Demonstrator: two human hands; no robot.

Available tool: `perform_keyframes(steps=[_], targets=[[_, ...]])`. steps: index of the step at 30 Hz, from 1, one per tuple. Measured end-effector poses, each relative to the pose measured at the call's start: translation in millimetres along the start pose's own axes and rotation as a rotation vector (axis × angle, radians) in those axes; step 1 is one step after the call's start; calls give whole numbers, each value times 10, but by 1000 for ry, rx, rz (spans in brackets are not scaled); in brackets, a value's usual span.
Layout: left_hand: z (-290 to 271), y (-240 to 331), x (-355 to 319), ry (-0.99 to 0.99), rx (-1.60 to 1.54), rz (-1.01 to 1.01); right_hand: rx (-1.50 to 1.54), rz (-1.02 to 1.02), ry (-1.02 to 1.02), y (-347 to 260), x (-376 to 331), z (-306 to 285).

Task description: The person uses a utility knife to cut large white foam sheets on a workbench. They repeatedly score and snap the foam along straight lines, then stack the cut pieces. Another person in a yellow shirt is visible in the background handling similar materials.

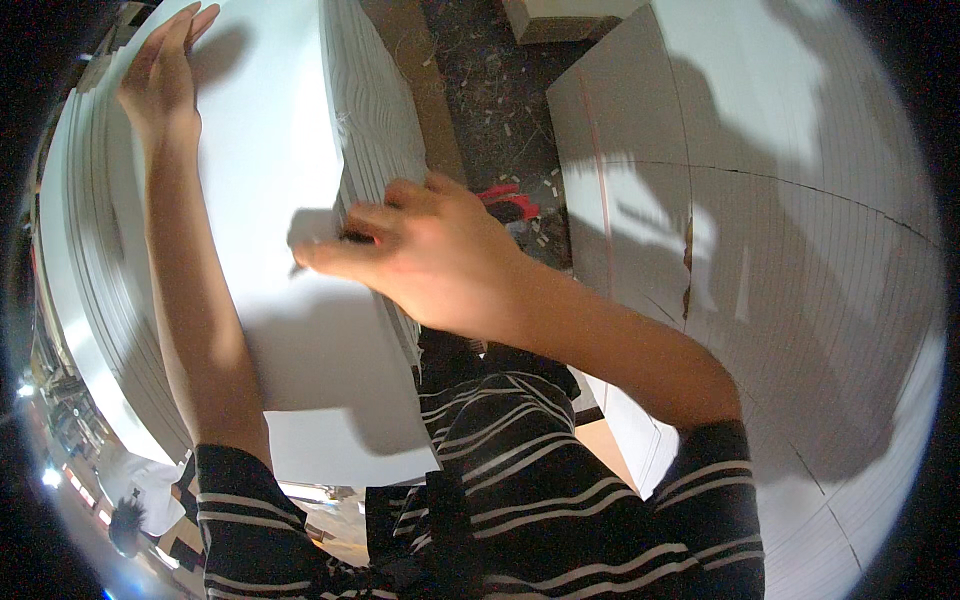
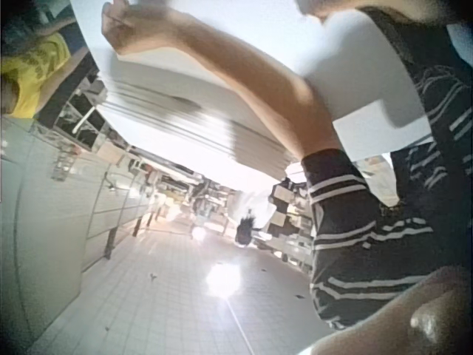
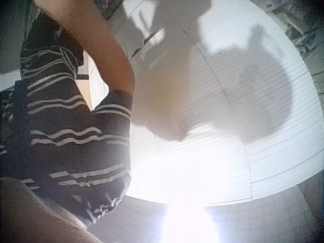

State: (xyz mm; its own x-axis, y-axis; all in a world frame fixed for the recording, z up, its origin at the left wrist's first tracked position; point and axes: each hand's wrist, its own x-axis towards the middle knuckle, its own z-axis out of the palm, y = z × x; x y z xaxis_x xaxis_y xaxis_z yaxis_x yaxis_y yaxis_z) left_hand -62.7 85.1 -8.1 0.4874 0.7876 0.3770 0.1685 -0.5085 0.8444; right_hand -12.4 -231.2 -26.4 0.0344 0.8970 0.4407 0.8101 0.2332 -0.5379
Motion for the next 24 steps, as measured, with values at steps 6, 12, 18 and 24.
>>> perform_keyframes(steps=[6,12,18,24], targets=[[67,1,18,89,-35,17,67,44,-12,299,144,-82],[50,13,18,89,-12,-19,-34,26,-28,220,154,-15],[66,15,62,93,6,-48,223,8,-225,37,-184,-121],[88,107,21,61,-17,-4,283,-37,-369,6,-429,-306]])
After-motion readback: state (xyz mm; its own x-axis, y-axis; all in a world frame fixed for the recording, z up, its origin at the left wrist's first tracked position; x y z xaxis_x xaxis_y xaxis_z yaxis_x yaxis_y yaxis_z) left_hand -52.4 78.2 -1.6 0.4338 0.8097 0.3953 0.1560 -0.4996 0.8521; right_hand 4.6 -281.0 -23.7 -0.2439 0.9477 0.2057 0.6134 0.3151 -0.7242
